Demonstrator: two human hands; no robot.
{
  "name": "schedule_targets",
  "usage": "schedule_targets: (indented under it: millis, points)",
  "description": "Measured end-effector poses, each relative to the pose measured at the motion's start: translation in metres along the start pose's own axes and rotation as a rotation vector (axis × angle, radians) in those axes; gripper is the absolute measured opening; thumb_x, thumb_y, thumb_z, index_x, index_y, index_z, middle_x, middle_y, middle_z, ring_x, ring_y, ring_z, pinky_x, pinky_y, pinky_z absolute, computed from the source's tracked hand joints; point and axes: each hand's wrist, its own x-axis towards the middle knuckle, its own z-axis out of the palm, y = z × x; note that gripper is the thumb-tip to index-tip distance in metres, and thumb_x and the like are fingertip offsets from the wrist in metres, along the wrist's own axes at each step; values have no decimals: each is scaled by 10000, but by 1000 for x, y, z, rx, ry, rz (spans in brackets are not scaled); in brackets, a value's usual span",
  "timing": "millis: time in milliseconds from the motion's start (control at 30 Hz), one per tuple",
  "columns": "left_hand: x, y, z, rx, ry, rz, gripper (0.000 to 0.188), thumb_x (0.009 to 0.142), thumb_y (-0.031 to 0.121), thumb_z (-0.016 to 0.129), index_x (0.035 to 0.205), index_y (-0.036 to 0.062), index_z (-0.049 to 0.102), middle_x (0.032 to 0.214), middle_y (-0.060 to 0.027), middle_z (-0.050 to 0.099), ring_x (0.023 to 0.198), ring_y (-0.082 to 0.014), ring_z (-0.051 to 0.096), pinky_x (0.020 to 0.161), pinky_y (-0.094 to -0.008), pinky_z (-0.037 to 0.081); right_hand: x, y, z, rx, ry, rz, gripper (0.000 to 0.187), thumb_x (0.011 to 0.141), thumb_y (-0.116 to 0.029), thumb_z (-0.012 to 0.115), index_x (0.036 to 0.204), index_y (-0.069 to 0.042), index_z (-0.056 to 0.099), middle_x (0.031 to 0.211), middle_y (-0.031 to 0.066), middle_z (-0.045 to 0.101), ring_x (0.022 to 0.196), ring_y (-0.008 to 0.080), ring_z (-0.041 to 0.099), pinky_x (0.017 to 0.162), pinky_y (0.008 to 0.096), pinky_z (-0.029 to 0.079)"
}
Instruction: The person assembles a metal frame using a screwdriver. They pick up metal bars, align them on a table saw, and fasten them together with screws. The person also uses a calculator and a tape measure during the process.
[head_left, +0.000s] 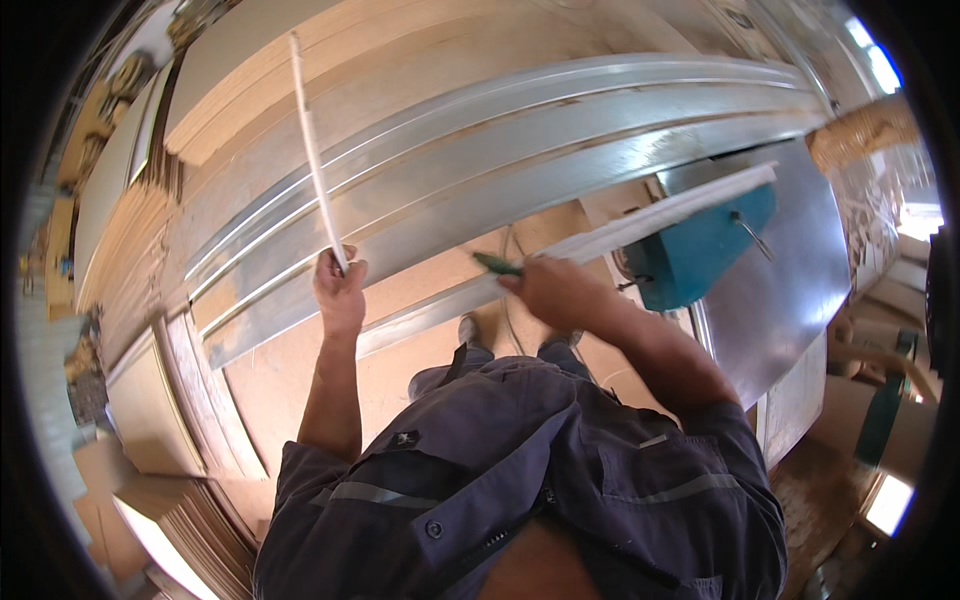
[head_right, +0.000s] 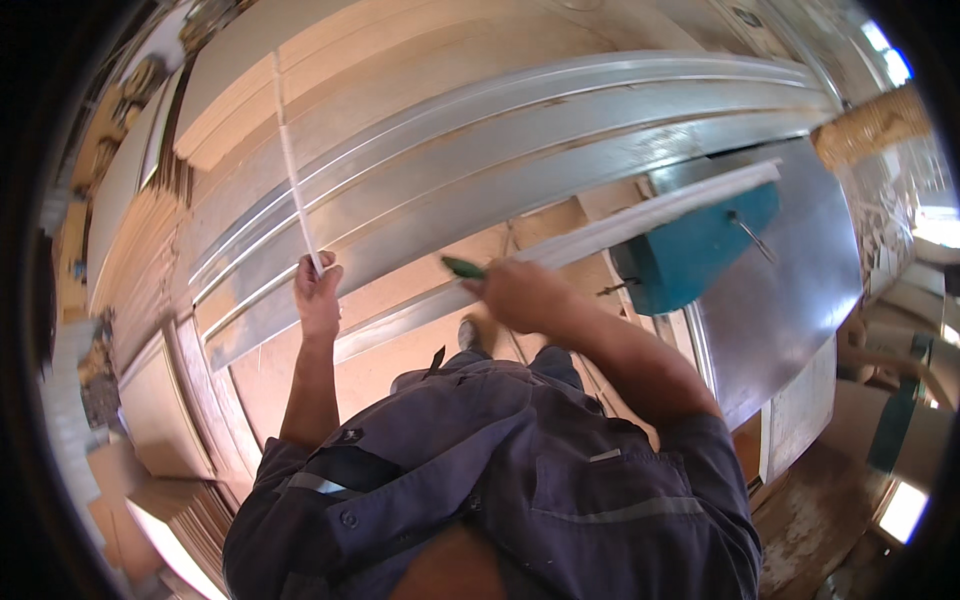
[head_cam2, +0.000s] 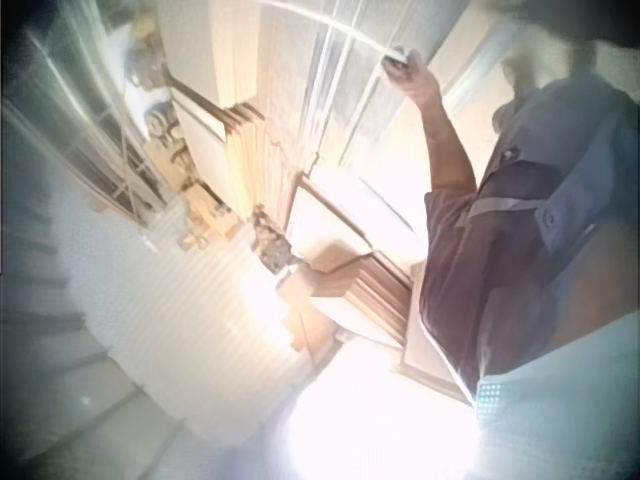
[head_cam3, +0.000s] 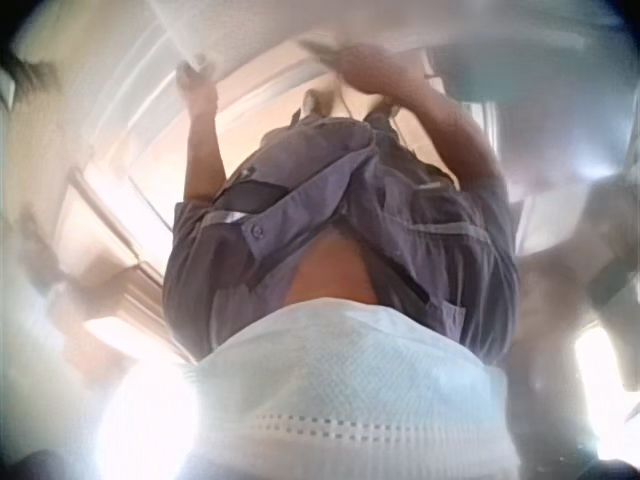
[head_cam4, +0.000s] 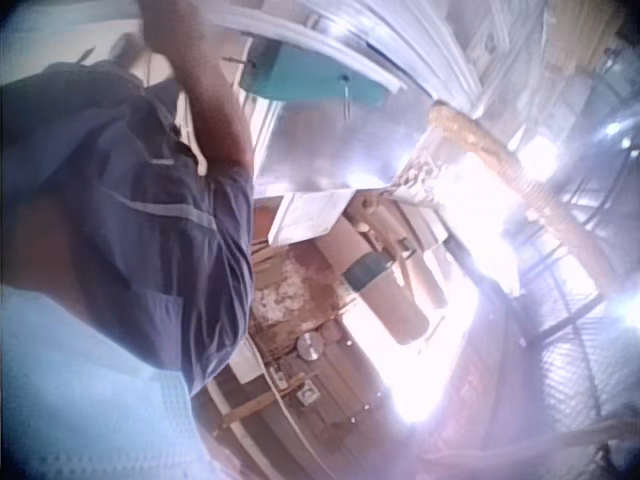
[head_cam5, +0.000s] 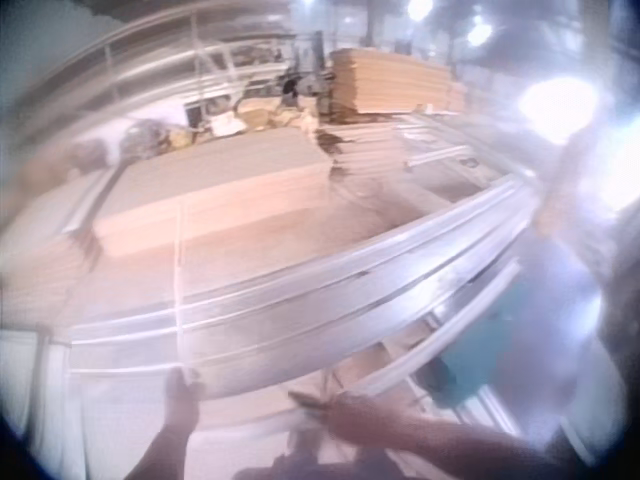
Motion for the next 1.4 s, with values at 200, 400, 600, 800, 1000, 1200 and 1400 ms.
schedule_targets:
  millis: [200,400,600,800,1000,1200,1400]
  points:
    - [-8,-2,-129,-58,334,-28,150,802,23,604,941,13,551,825,18,502,712,-58,406,626,-221,341,83,-108,33,-67,-58,-287,375,1008,-321,454,926,11,609,899,238,640,839,428,645,731,509,514]
    - [-87,-39,-222,-30,671,-194,106,793,29,596,890,27,554,774,22,484,689,-64,423,597,-220,346,144,-39,-28,-153,138,267,571,1020,-461,393,844,13,657,661,202,638,658,378,650,616,485,500]
    - [-156,-41,-234,-94,860,-418,53,814,30,586,839,35,539,736,26,474,667,-67,411,612,-226,355,183,-212,30,-62,-265,-184,551,1014,-453,420,958,47,642,866,264,668,834,418,663,745,499,514]
    - [-209,-31,-267,-13,919,-387,70,817,33,598,849,39,535,739,18,482,680,-69,430,617,-231,359,216,-283,51,-42,-196,-306,593,1021,-480,378,974,49,642,881,246,683,836,445,665,760,501,525]
    - [-220,-86,-318,-24,914,-334,71,811,23,588,846,37,528,712,36,451,631,-53,406,562,-226,345,252,-338,71,-187,-75,-388,632,1023,-495,362,869,35,670,843,261,677,818,427,669,738,507,517]
    - [-206,-102,-398,130,745,-419,116,790,38,611,877,14,537,739,14,473,681,-67,447,602,-235,372,295,-425,106,-76,-210,-208,630,1002,-515,405,883,45,667,861,270,678,861,418,673,761,507,518]
    - [-178,-143,-468,178,592,-335,146,803,75,605,905,-13,548,681,-12,489,602,-87,445,535,-264,380,301,-443,109,-78,-21,-25,598,997,-487,441,927,69,650,887,286,672,861,451,661,772,504,512]
